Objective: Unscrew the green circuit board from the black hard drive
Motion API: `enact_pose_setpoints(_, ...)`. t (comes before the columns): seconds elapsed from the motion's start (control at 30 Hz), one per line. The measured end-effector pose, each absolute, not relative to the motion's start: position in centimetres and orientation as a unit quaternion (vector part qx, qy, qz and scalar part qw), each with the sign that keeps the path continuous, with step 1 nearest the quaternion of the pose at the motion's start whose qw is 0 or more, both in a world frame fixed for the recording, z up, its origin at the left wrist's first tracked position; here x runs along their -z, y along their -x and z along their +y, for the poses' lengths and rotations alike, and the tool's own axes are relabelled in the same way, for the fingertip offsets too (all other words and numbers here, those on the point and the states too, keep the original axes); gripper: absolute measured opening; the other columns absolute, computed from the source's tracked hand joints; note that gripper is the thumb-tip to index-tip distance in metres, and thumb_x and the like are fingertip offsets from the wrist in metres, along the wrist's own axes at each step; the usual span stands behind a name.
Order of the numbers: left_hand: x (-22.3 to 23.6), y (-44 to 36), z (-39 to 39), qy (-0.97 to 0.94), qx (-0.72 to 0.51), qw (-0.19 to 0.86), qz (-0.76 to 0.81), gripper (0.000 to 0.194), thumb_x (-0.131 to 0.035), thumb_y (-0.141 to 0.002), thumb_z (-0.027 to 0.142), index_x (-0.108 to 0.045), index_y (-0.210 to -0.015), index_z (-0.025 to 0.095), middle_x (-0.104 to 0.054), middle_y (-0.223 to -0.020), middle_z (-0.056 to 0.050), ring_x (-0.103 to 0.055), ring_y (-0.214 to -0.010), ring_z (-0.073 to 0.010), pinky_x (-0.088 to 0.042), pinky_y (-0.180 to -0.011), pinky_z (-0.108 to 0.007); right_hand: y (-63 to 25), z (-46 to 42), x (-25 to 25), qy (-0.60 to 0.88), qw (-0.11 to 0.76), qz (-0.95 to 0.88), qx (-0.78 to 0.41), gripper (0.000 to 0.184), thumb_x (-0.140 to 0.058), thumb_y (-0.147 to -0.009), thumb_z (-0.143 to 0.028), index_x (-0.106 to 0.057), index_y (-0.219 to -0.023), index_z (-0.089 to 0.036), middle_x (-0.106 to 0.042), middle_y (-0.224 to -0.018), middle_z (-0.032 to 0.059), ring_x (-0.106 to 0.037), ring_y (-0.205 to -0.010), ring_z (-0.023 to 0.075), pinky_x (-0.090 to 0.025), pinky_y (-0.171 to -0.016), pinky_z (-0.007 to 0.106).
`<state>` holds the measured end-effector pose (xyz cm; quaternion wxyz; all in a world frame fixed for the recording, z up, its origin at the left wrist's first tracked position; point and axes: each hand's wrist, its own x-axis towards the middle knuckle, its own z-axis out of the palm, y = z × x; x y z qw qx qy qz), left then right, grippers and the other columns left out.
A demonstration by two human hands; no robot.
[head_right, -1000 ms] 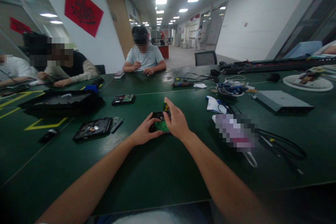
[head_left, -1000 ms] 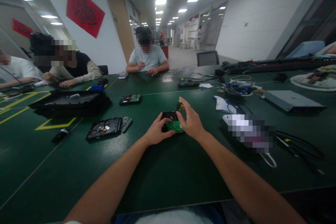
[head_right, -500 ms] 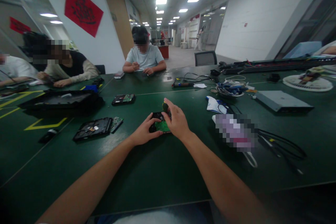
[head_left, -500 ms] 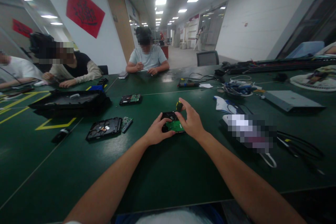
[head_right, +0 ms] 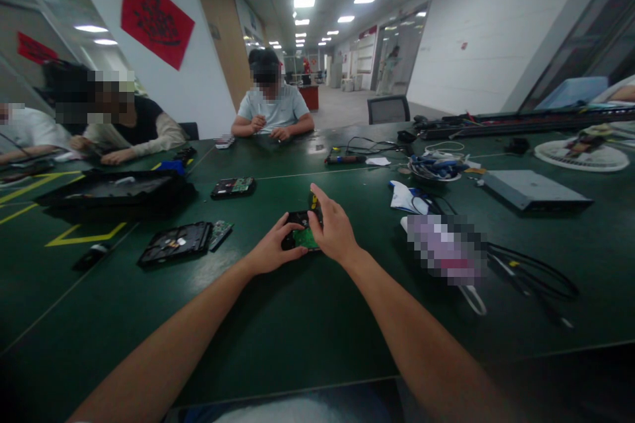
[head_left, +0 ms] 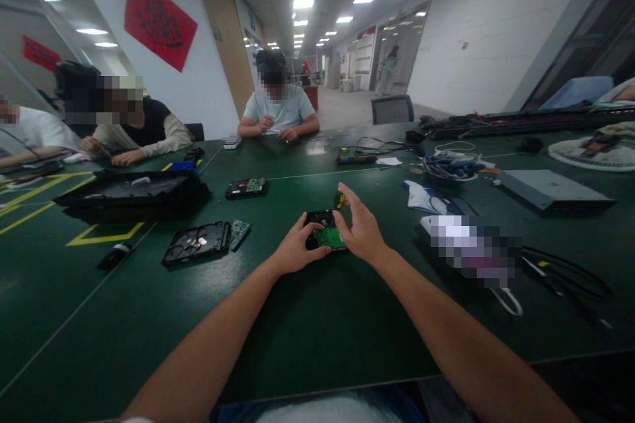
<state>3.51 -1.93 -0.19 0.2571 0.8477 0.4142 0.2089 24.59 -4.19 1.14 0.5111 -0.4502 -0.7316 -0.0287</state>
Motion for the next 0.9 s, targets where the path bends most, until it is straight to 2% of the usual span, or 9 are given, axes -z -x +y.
enact_pose_setpoints(0.1, 0.32, -3.45, -1.84, -0.851, -0.209, 0.254, 0.410, 0.061, -0.074, -0.084, 0.053, -0.061, -0.135, 0.022, -0.035, -0.165, -0.017, -0.015, -0.160, -0.0357, -0.032, -0.124, -0.053, -24.70, -4.08, -1.01, 0.451, 0.517, -0.727, 0.022, 0.059, -0.051, -0.100, -0.028, -0.033, -0.156, -0.025, -0.058, -0.146, 0.0135, -0.066, -0.115, 0.0268, -0.055, -0.103, 0.049)
enact_pose_setpoints(0.27, 0.41, -3.37, -1.80, -0.855, -0.211, 0.249, 0.404, 0.061, -0.073, -0.085, 0.053, -0.060, -0.136, 0.021, -0.036, -0.164, -0.019, -0.014, -0.160, -0.0353, -0.032, -0.123, -0.053, -24.78, -3.98, -0.98, 0.454, 0.519, -0.724, 0.020, 0.061, -0.057, -0.098, -0.035, -0.037, -0.154, -0.026, -0.066, -0.133, 0.0118, -0.069, -0.101, 0.0258, -0.056, -0.099, 0.050)
enact_pose_setpoints(0.43, 0.16, -3.43, -1.93, -0.853, -0.203, 0.251, 0.411, 0.062, -0.073, -0.085, 0.054, -0.060, -0.135, 0.022, -0.032, -0.166, -0.019, -0.015, -0.160, -0.0363, -0.032, -0.123, -0.054, -24.71, -4.16, -1.22, 0.454, 0.510, -0.730, 0.018, 0.059, -0.049, -0.101, -0.032, -0.032, -0.157, -0.026, -0.062, -0.140, 0.0130, -0.068, -0.108, 0.0266, -0.056, -0.099, 0.049)
enact_pose_setpoints(0.57, 0.05, -3.45, -1.99, -0.852, -0.206, 0.255, 0.409, 0.061, -0.074, -0.085, 0.053, -0.060, -0.135, 0.022, -0.034, -0.166, -0.018, -0.015, -0.160, -0.0361, -0.032, -0.123, -0.054, -24.79, -4.05, -1.11, 0.456, 0.520, -0.722, 0.024, 0.058, -0.055, -0.099, -0.035, -0.037, -0.154, -0.027, -0.064, -0.138, 0.0120, -0.069, -0.107, 0.0270, -0.057, -0.099, 0.050)
enact_pose_setpoints(0.77, 0.30, -3.38, -1.85, -0.851, -0.209, 0.255, 0.409, 0.062, -0.074, -0.084, 0.054, -0.060, -0.135, 0.022, -0.033, -0.167, -0.017, -0.014, -0.160, -0.0357, -0.031, -0.124, -0.055, -24.78, -4.22, -1.26, 0.452, 0.510, -0.732, 0.019, 0.059, -0.048, -0.101, -0.030, -0.031, -0.158, -0.027, -0.057, -0.149, 0.0122, -0.065, -0.121, 0.0280, -0.055, -0.104, 0.051)
enact_pose_setpoints(0.9, 0.33, -3.38, -1.81, -0.852, -0.207, 0.253, 0.409, 0.063, -0.074, -0.084, 0.054, -0.060, -0.136, 0.021, -0.031, -0.167, -0.019, -0.014, -0.160, -0.0364, -0.032, -0.123, -0.055, -24.76, -4.17, -1.18, 0.449, 0.515, -0.730, 0.016, 0.058, -0.050, -0.101, -0.031, -0.034, -0.157, -0.027, -0.058, -0.147, 0.0117, -0.067, -0.115, 0.0269, -0.055, -0.103, 0.050)
